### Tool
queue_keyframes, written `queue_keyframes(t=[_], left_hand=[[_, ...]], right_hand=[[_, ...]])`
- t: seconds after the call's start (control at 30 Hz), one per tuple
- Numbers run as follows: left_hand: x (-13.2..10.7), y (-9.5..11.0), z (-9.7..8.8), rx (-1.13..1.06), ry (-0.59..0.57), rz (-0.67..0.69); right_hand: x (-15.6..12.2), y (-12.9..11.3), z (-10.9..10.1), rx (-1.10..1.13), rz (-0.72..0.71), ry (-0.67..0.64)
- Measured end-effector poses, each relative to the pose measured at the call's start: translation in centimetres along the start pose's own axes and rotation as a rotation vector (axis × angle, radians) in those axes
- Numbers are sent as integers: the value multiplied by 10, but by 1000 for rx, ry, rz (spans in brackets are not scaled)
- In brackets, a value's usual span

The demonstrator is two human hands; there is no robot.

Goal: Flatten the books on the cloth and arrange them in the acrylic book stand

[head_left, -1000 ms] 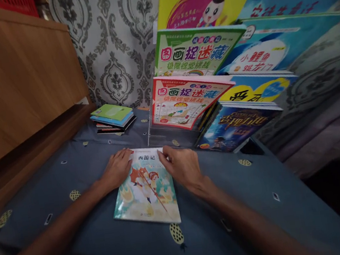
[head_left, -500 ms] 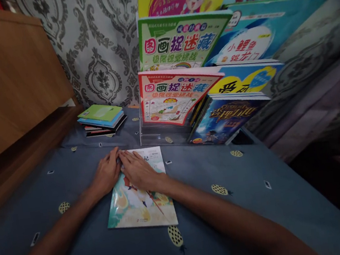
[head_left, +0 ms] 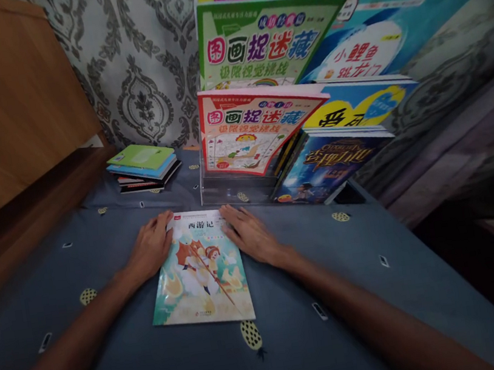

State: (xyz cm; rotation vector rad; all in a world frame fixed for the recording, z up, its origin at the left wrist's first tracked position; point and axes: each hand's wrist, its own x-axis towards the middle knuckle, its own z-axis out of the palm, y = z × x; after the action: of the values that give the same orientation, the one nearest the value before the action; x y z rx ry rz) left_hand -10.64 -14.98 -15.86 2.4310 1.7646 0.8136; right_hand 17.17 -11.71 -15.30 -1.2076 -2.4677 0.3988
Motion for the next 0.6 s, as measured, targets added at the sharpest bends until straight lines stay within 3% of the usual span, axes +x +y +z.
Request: queue_keyframes(t=[0.17, 0.4, 0.6], left_hand=[[1, -3, -2, 10, -28, 9], [3, -3, -8, 75, -118, 106], [18, 15, -5, 76, -276, 193]], right_hand=[[-6, 23, -3, 157, -52, 21], [-3, 28, -2, 216, -50, 72], [-4, 28, -4, 244, -33, 59]])
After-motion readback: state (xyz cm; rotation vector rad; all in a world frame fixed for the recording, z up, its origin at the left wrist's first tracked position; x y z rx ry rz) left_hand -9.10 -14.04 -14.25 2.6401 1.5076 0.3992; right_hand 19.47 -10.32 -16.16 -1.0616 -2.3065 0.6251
